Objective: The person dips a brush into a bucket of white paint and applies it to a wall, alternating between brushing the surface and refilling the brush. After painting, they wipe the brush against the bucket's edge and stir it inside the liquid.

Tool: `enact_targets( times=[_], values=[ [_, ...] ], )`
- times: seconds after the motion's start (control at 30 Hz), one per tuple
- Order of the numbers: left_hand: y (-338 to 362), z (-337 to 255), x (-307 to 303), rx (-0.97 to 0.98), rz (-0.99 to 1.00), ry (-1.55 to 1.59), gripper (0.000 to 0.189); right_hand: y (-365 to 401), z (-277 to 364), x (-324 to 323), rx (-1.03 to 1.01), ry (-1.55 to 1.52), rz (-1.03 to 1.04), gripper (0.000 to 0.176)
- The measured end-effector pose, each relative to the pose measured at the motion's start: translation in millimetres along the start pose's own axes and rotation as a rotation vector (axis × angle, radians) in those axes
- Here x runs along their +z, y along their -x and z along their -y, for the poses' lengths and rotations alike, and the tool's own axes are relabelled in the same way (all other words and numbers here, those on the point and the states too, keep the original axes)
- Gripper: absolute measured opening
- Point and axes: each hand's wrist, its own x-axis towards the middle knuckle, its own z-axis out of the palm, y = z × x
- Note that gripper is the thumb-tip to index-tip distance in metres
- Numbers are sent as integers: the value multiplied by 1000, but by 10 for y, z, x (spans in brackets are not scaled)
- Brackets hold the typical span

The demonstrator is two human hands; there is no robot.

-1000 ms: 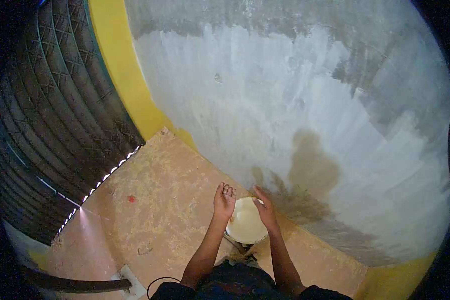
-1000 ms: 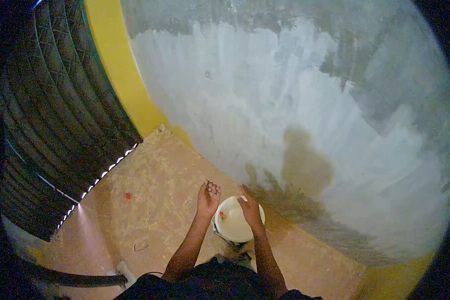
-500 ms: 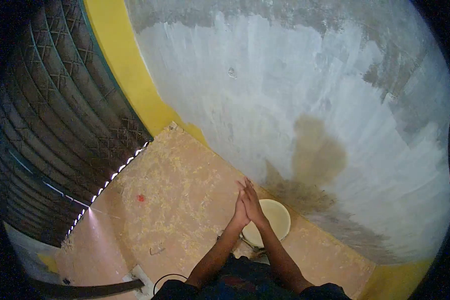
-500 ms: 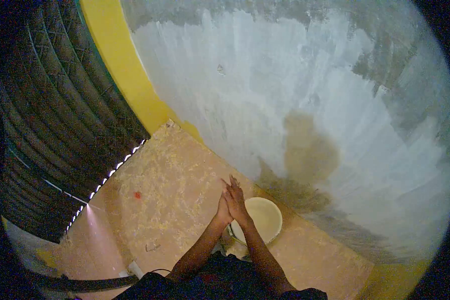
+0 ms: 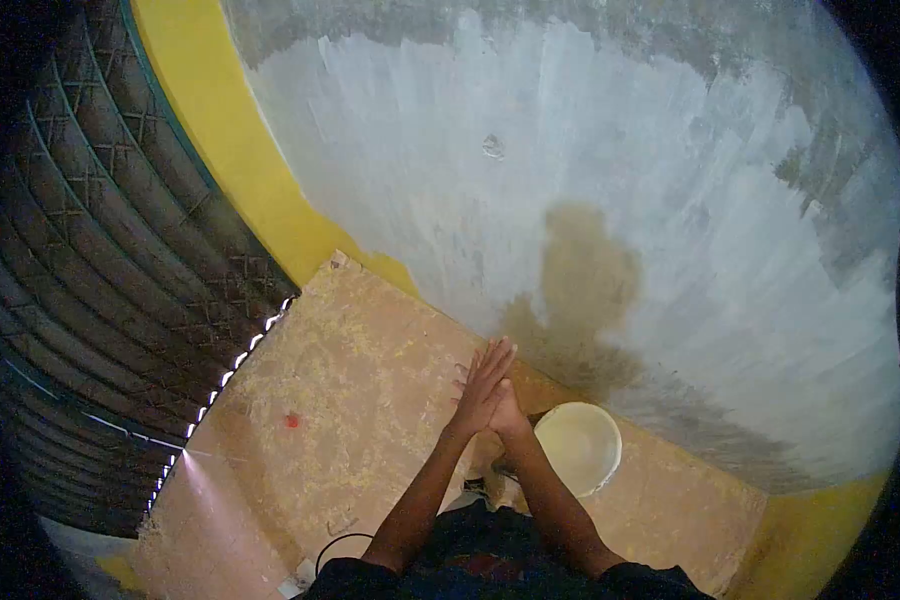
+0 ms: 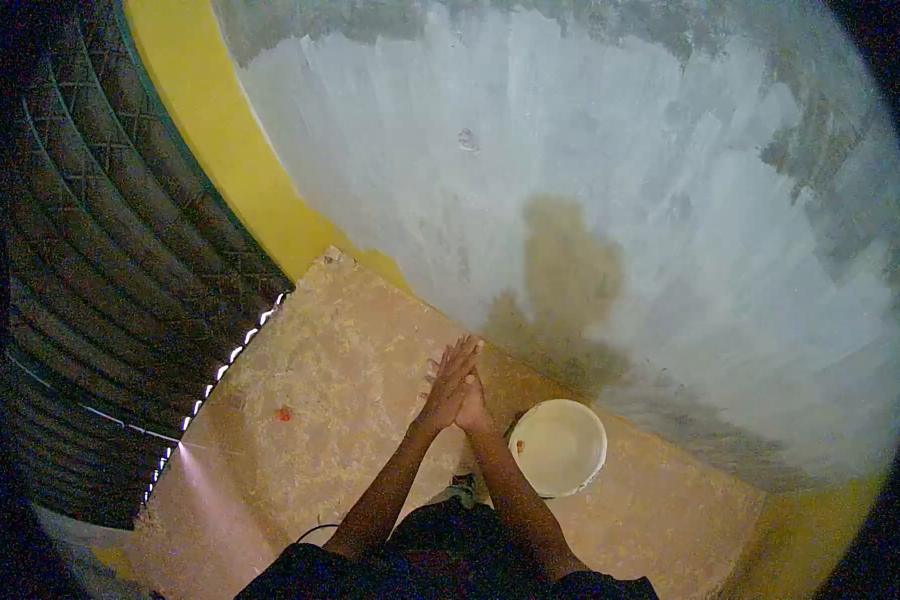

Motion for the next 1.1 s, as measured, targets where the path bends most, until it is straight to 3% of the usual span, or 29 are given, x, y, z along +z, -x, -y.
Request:
enact_targets(
  times=[0.13, 0.2, 0.23, 0.3, 0.33, 0.4, 0.43, 0.5, 0.6, 0.73, 0.77, 0.8, 0.83, 0.87, 0.9, 0.93, 0.97, 1.0, 1.03, 1.07, 1.1],
  values=[
    [-82, 281, 6, -18, -9, -255, 63, -57, 59, 10, -35, -93, -22, 78],
    [-148, 271, 91, -262, -99, -150, 69, -225, -14, -333, -162, -69, 137, 77],
    [-164, 379, 192, -261, -95, -143, 69, -198, 38, -376, -164, -66, 131, 77],
    [-228, 677, 412, -369, -332, 328, 51, -119, 144, -468, -180, -21, 72, 80],
    [-220, 875, 535, -372, -323, 332, 51, -46, 200, -552, -182, -22, 62, 80],
    [-124, 1192, 722, -452, -432, 582, 37, 145, 322, -807, -160, 282, -83, 68],
    [-56, 1161, 757, -454, -428, 584, 37, 218, 339, -1035, -161, 282, -88, 68],
    [77, 1071, 850, -450, -425, 388, 21, 311, 220, -1753, -163, 477, -244, 48],
    [346, 1250, 1272, -488, -361, 352, 8, 519, 21, -2715, -85, 631, -504, 35],
    [730, 1387, 1846, -602, -232, 262, 9, 870, -373, -3516, -15, 893, -650, 33],
    [858, 1582, 2058, -702, -217, 291, 12, 885, -540, -3704, -12, 879, -656, 33],
    [933, 1756, 2265, -802, -201, 323, 15, 886, -712, -3901, -95, 1049, -600, 34],
    [1002, 1865, 2471, -809, -186, 319, 15, 889, -841, -4040, -170, 1221, -542, 36],
    [1068, 1974, 2677, -796, -183, 328, 18, 896, -746, -3873, 60, 1147, -554, 40],
    [1126, 2087, 2815, -785, -179, 337, 21, 786, -779, -3911, 75, 1137, -563, 40],
    [1181, 2145, 2877, -731, -59, 267, 37, 744, -890, -3966, 85, 1270, -535, 41],
    [1175, 2236, 2948, -751, -39, 264, 37, 718, -1000, -4021, 98, 1403, -501, 42],
    [1274, 2568, 3186, -506, -14, 35, 34, 698, -1102, -4075, -22, 1372, -488, 41],
    [1391, 2774, 3373, -252, 12, -182, 32, 677, -1174, -4111, 5, 1366, -499, 41],
    [1079, 2226, 3198, -788, -86, 408, 43, 623, -1230, -4154, -16, 1329, -487, 36],
    [1013, 2254, 3254, -803, -74, 412, 43, 551, -1256, -4166, -38, 1293, -474, 32]
  ],
)
